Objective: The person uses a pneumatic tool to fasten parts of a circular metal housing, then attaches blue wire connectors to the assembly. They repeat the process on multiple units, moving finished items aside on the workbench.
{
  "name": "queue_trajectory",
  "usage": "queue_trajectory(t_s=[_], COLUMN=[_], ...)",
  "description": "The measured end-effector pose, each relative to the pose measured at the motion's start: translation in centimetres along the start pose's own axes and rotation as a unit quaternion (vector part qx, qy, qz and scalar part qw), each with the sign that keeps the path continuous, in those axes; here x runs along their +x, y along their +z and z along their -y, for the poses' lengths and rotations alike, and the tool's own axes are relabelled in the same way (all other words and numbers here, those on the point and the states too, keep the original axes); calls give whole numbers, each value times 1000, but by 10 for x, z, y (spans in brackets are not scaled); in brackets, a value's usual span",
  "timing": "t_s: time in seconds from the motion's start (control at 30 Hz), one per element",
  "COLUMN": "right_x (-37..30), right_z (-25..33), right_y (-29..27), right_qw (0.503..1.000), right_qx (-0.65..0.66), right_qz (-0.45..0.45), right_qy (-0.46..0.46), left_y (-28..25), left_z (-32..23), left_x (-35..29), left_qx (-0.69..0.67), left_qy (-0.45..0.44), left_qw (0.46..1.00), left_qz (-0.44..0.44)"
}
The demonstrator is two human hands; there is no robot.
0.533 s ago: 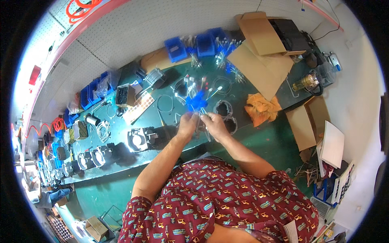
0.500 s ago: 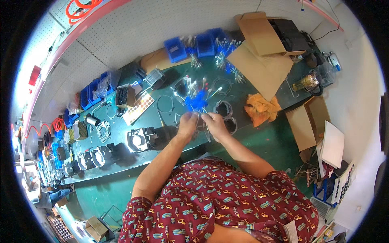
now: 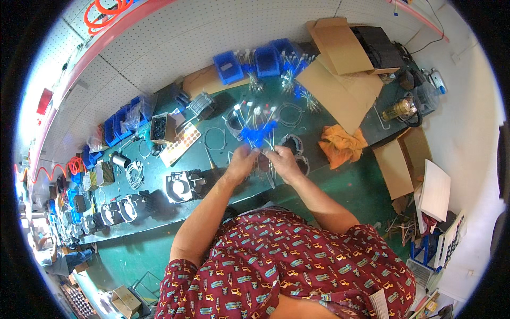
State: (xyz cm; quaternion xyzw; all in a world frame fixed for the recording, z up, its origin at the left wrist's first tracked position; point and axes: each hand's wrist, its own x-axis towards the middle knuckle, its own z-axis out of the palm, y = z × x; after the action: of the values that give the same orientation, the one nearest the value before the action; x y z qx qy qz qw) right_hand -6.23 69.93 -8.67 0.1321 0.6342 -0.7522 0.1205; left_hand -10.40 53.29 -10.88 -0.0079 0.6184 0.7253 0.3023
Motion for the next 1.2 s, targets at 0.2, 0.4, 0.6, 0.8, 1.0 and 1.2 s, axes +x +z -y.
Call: queue_trajectory(t_s=[0.2, 0.4, 0.6, 0.8, 1.0, 1.2], right_x=[11, 12, 14, 20, 27, 71], right_z=[1, 5, 10, -2, -14, -4], right_y=[-8, -11, -6, -9, -10, -47], right_qw=[998, 993, 985, 979, 998, 990], right_qx=[24, 75, 118, 153, 66, -31], right_qz=[48, 73, 101, 118, 19, -138], right_qy=[21, 59, 71, 73, 0, 20], left_y=[-13, -8, -13, -18, -21, -49], left_z=[2, -34, -23, -8, 9, -10], left_x=[2, -13, -4, 3, 19, -2], left_qx=[67, -92, -200, -131, 60, -164], left_qy=[66, -81, -49, -6, 53, -6], left_qw=[995, 991, 977, 990, 962, 960], left_qz=[42, 47, 56, 42, -263, -227])
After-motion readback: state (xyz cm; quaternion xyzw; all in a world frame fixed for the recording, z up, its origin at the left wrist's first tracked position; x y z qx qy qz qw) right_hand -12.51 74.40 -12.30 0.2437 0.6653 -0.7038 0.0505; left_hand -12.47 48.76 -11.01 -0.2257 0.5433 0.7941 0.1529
